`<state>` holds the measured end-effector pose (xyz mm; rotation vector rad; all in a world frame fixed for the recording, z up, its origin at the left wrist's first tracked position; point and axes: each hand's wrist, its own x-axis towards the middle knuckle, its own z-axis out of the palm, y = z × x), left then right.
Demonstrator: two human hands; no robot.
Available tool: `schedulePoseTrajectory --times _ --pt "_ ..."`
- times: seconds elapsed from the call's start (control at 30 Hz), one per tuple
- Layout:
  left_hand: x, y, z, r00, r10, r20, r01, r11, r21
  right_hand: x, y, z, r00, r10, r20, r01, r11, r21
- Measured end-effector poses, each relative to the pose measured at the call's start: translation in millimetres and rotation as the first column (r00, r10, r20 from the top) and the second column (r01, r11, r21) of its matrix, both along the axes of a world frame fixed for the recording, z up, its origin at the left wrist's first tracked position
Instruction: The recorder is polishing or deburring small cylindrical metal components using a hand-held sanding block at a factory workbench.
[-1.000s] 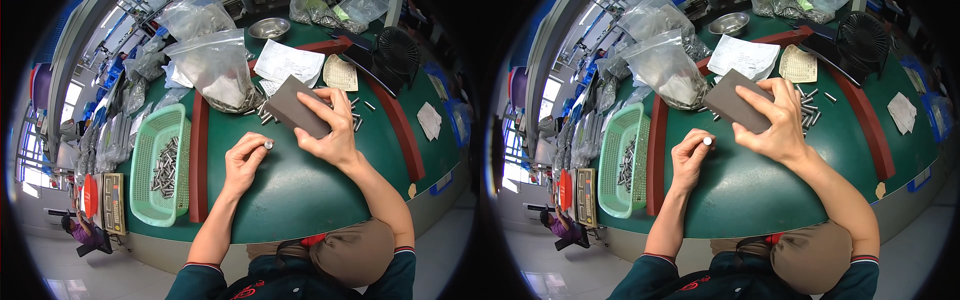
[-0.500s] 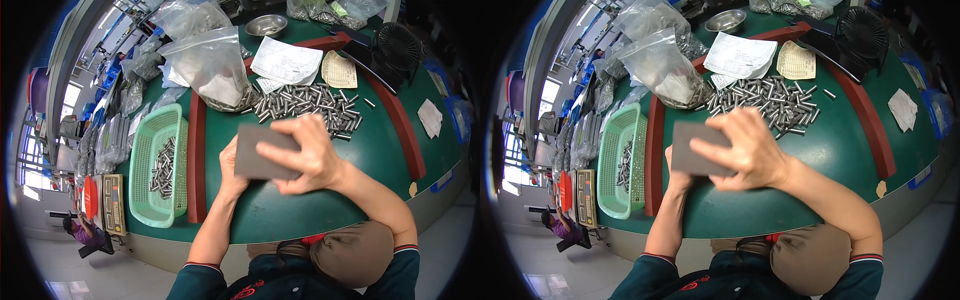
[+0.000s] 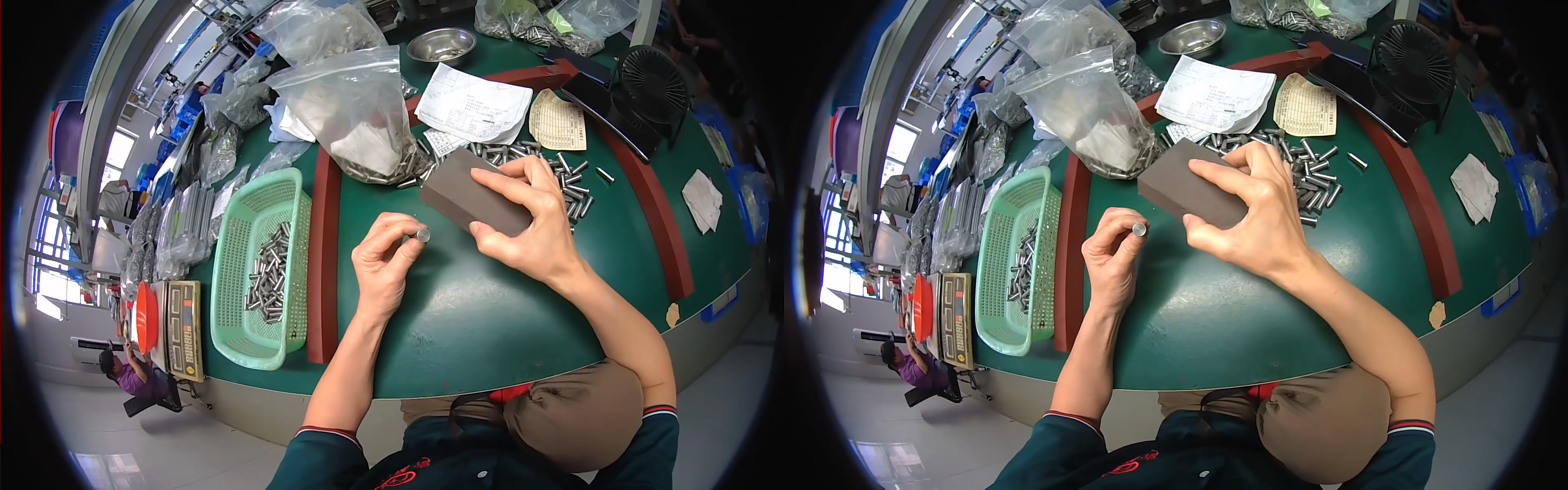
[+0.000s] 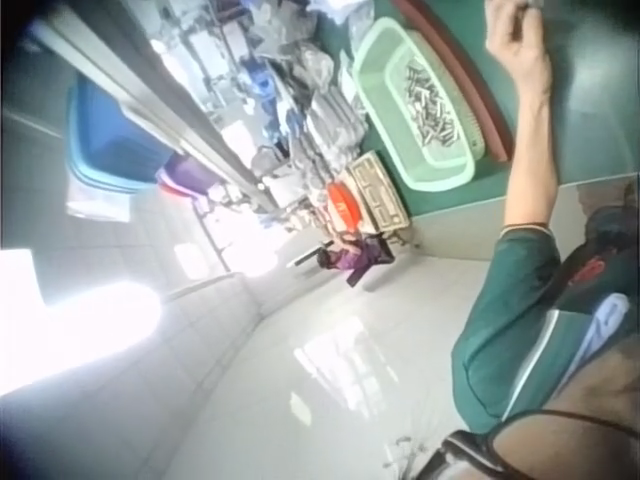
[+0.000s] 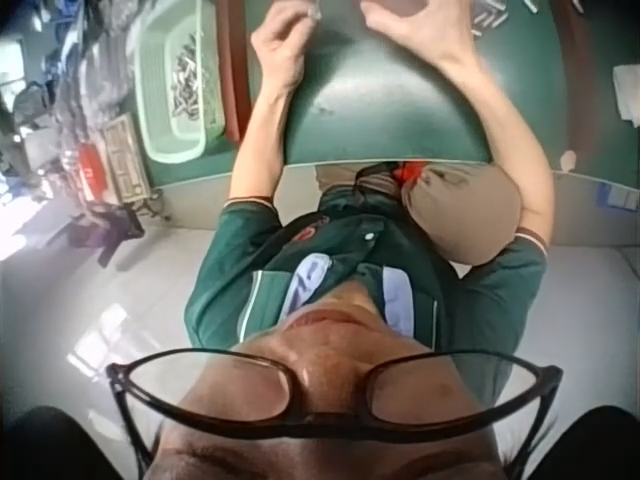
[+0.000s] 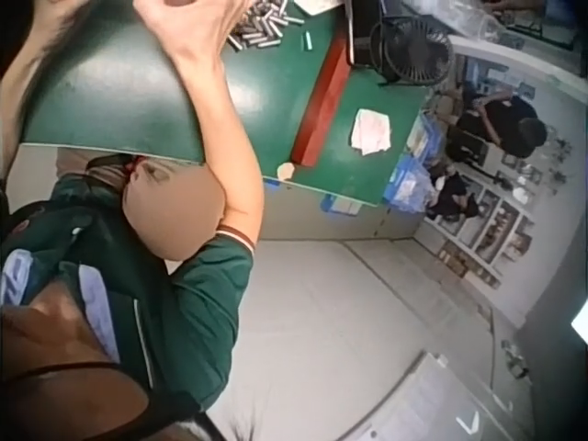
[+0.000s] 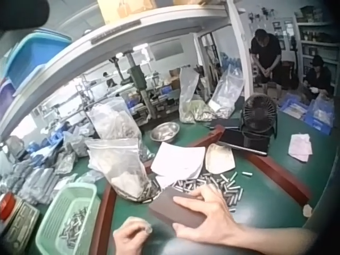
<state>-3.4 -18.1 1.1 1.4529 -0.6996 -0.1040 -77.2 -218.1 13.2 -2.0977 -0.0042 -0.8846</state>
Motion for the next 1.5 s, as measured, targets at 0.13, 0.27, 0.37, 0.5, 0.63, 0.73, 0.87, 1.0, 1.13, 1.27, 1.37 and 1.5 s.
schedulePoseTrajectory --times 0.13,0.27,0.37,0.5,0.63,0.73,0.87,1.0,1.13,1.27,1.37,1.5 --pt "1.6 5.0 -5.2 0.997 -0.028 -0.066 0.028 1.000 -0.005 -4.4 7.3 8.2 0.991 0.002 0.136 0.016 0.991 -0.133" --pt "-0.2 1.4 -4.7 0.990 0.008 -0.138 -0.014 0.999 -0.048 -18.8 28.2 19.2 0.944 0.248 0.219 -0.149 0.910 -0.387" --pt "-0.2 1.8 -4.3 0.996 -0.020 -0.083 0.011 0.994 -0.106 -3.3 2.0 7.2 0.992 -0.032 0.121 0.063 0.965 -0.256" --pt "1.5 1.6 0.9 0.999 0.050 -0.016 -0.050 0.999 0.022 -12.3 11.2 23.6 0.969 0.141 0.202 -0.098 0.973 -0.210" --pt "5.5 6.9 -1.8 0.990 0.055 0.127 -0.064 0.996 0.068 -6.0 3.6 10.6 0.992 0.053 0.112 -0.022 0.964 -0.264" --pt "5.8 6.5 -0.1 1.000 0.012 0.025 -0.012 1.000 0.019 0.5 -15.6 3.6 0.981 -0.181 0.073 0.193 0.958 -0.213" --pt "5.9 3.9 -3.2 0.951 -0.116 -0.287 0.074 0.985 -0.156 -2.7 -9.2 9.5 0.982 -0.164 0.091 0.179 0.963 -0.202" --pt "-0.3 2.3 2.7 0.960 -0.103 -0.260 0.068 0.988 -0.140 -0.6 -13.6 6.2 0.976 -0.201 0.086 0.214 0.955 -0.205" --pt "-3.1 2.2 4.6 0.999 0.008 0.053 -0.014 0.993 0.114 2.1 -15.2 5.6 0.978 -0.192 0.081 0.205 0.957 -0.206" --pt "-5.5 0.3 6.6 0.989 0.041 0.144 -0.073 0.972 0.222 1.3 -18.6 7.3 0.980 -0.192 0.061 0.201 0.949 -0.242" --pt "-6.1 -0.6 7.1 0.987 0.050 0.151 -0.089 0.960 0.264 1.7 -20.5 6.1 0.979 -0.195 0.063 0.205 0.938 -0.279" --pt "-5.2 -1.3 4.1 0.981 0.048 0.185 -0.102 0.951 0.292 2.8 -20.7 4.3 0.981 -0.184 0.056 0.193 0.934 -0.300"
